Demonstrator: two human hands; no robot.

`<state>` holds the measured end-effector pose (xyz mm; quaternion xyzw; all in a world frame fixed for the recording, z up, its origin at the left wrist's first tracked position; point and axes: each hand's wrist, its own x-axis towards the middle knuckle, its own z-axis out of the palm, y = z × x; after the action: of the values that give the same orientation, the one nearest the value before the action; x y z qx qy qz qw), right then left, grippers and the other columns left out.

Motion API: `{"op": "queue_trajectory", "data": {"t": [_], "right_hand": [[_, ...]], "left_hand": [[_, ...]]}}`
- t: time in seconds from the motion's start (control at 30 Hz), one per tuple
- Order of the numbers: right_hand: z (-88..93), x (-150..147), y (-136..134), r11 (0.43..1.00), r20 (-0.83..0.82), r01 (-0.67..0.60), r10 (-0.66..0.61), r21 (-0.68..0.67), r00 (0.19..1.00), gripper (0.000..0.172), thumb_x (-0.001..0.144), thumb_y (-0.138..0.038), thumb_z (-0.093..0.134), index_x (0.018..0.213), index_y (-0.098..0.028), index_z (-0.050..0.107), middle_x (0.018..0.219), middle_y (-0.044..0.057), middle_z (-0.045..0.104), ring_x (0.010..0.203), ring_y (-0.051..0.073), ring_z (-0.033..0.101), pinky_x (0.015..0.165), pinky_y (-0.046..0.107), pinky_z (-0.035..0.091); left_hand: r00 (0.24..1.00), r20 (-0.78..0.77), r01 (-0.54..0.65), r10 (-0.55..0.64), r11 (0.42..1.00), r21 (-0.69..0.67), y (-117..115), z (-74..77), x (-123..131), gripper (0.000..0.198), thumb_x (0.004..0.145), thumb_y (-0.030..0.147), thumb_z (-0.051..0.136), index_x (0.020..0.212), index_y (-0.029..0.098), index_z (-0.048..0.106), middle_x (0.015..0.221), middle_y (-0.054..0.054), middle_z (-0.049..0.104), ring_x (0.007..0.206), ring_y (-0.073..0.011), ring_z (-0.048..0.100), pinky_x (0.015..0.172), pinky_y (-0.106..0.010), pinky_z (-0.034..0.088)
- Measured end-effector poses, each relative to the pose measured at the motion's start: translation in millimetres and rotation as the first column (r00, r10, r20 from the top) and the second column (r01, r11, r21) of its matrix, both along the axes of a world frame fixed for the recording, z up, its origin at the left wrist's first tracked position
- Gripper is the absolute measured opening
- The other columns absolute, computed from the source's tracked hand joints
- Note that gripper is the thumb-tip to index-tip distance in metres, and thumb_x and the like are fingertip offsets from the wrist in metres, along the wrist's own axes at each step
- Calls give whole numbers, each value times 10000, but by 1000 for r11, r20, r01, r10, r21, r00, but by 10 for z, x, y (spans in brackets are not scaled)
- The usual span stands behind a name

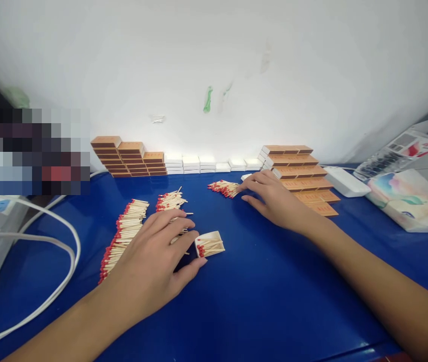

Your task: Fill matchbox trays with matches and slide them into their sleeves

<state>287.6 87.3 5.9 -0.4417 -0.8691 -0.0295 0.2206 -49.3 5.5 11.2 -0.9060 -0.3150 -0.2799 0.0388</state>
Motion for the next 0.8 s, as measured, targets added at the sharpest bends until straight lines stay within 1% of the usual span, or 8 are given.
{"op": "queue_trajectory", "data": {"t": [0.1, 0.2, 0.33, 0.63, 0.7, 0.8], "right_hand": [[-19, -16, 4, 1000, -12, -2, 2, -28, 1000, 169, 1070, -259, 552, 1050, -237, 718, 1120, 136, 704, 1105, 327, 599, 1001, 538, 526], [0, -35, -10, 999, -27, -3, 2, -40, 1000, 169, 1072, -275, 555, 991, -248, 701, 1096, 127, 700, 1086, 320, 603, 988, 527, 527], [35, -42, -22, 999, -19, 1, -2, -53, 1000, 117, 1060, -295, 590, 1007, -246, 683, 1096, 129, 699, 1107, 326, 598, 988, 522, 526], [26, -26, -13, 995, -7, -8, 7, -98, 1000, 161, 1069, -276, 563, 950, -240, 665, 1078, 126, 692, 1067, 316, 585, 970, 515, 525], [55, -44, -34, 995, -30, -27, 24, -98, 999, 165, 1068, -278, 562, 948, -241, 668, 1098, 128, 700, 1081, 317, 594, 984, 532, 527], [157, -145, -144, 996, -102, -69, 62, -65, 993, 149, 1079, -285, 566, 990, -249, 681, 1156, 129, 703, 1147, 324, 607, 1040, 568, 518]], "left_hand": [[1000, -5, 2, -2, 1000, 2, -8, 6, -1, 240, 1036, 336, 703, 1179, 146, 737, 1196, -126, 784, 1269, -358, 678, 1087, -598, 597], [1000, -5, 1, -1, 1000, -2, -16, 16, 3, 216, 1034, 324, 706, 1154, 147, 738, 1189, -125, 785, 1266, -361, 680, 1086, -600, 599], [1000, 2, 1, -1, 1000, -2, -19, 19, 0, 209, 1032, 322, 710, 1148, 150, 735, 1187, -124, 783, 1267, -358, 680, 1092, -592, 597], [1000, -10, 0, 0, 1000, -7, -17, 3, 0, 225, 1038, 326, 707, 1169, 145, 735, 1195, -126, 782, 1274, -356, 671, 1095, -596, 598], [1000, -9, -1, 1, 1000, -3, -16, 2, 1, 226, 1036, 329, 710, 1170, 148, 735, 1194, -125, 783, 1278, -356, 670, 1099, -597, 595], [1000, -9, -10, 10, 1000, 3, -14, 2, 0, 221, 1039, 328, 705, 1175, 155, 734, 1204, -122, 783, 1280, -356, 668, 1101, -599, 590]]}}
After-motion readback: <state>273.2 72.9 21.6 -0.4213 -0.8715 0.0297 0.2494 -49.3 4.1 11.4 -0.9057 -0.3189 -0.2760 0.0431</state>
